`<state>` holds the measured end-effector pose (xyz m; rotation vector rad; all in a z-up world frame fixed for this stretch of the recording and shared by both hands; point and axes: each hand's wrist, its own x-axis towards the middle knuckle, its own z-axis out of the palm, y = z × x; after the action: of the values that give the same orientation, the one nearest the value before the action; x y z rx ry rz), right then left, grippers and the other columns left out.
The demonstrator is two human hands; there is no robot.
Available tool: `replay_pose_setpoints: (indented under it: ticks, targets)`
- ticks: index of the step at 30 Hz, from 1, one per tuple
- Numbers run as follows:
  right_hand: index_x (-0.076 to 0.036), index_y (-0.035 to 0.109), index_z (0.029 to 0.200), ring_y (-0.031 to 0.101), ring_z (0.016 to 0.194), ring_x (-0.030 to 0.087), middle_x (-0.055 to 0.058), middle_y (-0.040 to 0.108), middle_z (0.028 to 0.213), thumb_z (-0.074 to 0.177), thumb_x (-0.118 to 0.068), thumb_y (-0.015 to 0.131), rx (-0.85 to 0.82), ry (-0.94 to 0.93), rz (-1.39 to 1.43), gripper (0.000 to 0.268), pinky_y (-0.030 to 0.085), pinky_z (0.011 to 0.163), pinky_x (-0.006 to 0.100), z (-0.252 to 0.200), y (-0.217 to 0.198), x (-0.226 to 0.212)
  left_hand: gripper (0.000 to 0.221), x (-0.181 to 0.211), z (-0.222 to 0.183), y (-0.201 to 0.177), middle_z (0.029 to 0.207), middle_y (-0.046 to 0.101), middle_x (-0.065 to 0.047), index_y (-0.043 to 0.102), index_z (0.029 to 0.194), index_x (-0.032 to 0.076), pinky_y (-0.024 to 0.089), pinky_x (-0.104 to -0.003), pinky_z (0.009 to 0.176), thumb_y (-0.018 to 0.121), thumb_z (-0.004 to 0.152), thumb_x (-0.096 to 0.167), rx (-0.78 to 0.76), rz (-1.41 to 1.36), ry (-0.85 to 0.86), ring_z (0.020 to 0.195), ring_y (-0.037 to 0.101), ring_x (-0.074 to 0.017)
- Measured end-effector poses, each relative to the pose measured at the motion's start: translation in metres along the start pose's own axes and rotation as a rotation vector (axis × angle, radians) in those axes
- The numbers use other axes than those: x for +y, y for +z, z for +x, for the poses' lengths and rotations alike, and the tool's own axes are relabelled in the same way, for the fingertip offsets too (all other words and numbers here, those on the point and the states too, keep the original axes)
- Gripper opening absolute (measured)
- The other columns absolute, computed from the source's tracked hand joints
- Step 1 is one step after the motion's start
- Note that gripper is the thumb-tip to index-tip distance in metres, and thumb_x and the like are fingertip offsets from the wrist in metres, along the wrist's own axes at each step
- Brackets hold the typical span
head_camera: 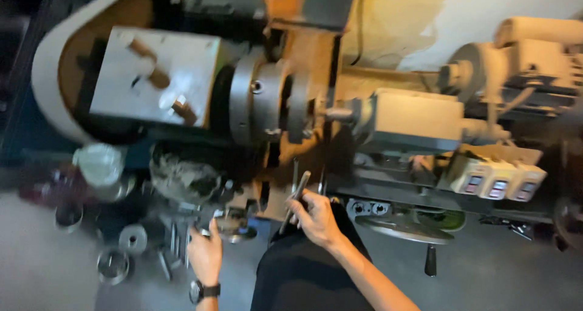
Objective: Operating a brake lathe machine to resurface a metal part.
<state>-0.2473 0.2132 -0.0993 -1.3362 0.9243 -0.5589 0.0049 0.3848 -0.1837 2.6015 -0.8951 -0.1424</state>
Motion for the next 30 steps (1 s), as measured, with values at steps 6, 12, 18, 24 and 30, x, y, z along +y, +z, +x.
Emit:
replay_pose_setpoints:
  ticks: [6,12,18,24,30]
  targets:
    - [0.003,0.070,0.108,0.070,0.074,0.013,0.009,0.074,0.089,0.100,-0.008,0.062,-0.026,-0.015,0.101,0.016,0.060,0.062,0.026,0.003,0.034,0.049,0.064,-0.070,0.002,0.056,0.080,0.076,-0.030,0.065,0.109,-0.008,0.060,-0.043,0.056,0.058,0.098,0.054,-0.418,-0.476,-0.602,0.067,0.077,-0.0363]
    - [0.004,0.069,0.109,0.070,0.072,0.013,0.011,0.074,0.089,0.099,-0.009,0.063,-0.092,0.022,0.032,0.017,0.060,0.061,0.027,0.000,0.038,0.026,0.058,-0.069,0.002,0.080,0.104,0.072,-0.031,0.047,0.123,-0.008,0.064,-0.048,0.056,0.066,0.086,0.032,-0.288,-0.662,-0.656,0.075,0.077,-0.0385]
    - [0.001,0.071,0.109,0.071,0.069,0.012,0.009,0.074,0.083,0.099,-0.019,0.065,-0.083,-0.006,-0.056,0.024,0.060,0.060,0.026,-0.001,0.032,0.025,0.051,-0.105,0.004,0.119,0.106,0.069,-0.038,0.047,0.116,-0.016,0.052,-0.050,0.095,0.061,0.091,0.026,-0.196,-0.452,-0.420,0.105,0.067,-0.0522]
    - [0.001,0.071,0.108,0.070,0.070,0.013,0.010,0.074,0.084,0.098,-0.023,0.066,-0.085,0.000,-0.022,0.026,0.059,0.060,0.026,0.000,0.031,0.024,0.050,-0.096,0.011,0.106,0.108,0.070,-0.037,0.051,0.114,-0.015,0.054,-0.049,0.092,0.062,0.091,0.028,-0.207,-0.451,-0.464,0.102,0.070,-0.0476]
    - [0.001,0.071,0.106,0.072,0.072,0.013,0.010,0.076,0.088,0.099,-0.015,0.065,-0.031,-0.031,-0.018,0.019,0.059,0.061,0.027,0.001,0.024,0.023,0.076,-0.069,0.019,0.063,0.105,0.067,-0.042,0.048,0.129,-0.018,0.056,-0.053,0.087,0.051,0.098,0.051,-0.405,-0.103,-0.523,0.098,0.070,-0.0516]
